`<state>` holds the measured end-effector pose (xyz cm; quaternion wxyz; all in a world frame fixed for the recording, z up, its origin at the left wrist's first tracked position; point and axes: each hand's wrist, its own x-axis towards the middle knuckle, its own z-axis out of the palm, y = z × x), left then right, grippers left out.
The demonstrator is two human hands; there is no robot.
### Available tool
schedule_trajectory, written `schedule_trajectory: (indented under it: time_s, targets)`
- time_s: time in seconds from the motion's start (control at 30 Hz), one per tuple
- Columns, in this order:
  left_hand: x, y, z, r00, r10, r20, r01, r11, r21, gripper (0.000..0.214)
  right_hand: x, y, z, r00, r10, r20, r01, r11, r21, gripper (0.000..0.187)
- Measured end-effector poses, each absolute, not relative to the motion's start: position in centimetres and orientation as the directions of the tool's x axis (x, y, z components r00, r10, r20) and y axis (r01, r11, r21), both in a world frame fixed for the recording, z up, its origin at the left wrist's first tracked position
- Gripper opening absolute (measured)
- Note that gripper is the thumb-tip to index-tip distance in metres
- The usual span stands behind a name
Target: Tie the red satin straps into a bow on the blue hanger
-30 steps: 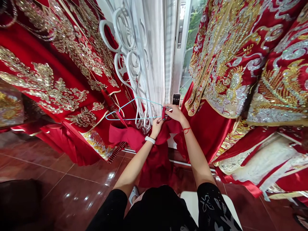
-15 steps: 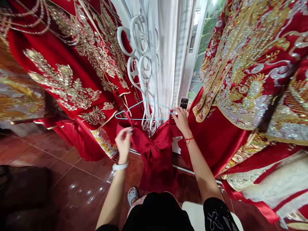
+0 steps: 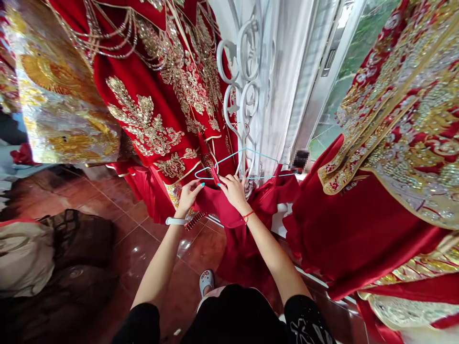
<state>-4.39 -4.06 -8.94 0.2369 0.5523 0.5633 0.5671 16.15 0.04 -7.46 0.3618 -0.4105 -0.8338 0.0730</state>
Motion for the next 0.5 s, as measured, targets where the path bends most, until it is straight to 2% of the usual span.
schedule_trajectory:
  time_s: [0.13, 0.23, 0.5]
  targets:
    - [-5.9, -4.4, -8.4, -0.319, 0.86, 0.399, 0.407, -0.256, 0.877, 0.046, 16.2, 0.1, -7.5, -0.366, 0.785, 0.499, 0.647, 0.601, -0.47, 0.027]
    - [-6.8, -4.2, -7.2, -0.304, 0.849, 0.432, 0.474, -0.259, 0.842, 0.046, 16.5, -0.2, -7.4, -0.361, 0.79, 0.496, 0.652, 0.594, -0.47, 0.029]
    - [-5.6, -2.0, -2.2, 0.004, 0.873, 0.487, 0.713, -0.344, 0.612, 0.038, 16.9, -0.8, -7.7, -0.372, 0.786, 0.493, 0.662, 0.597, -0.453, 0.029]
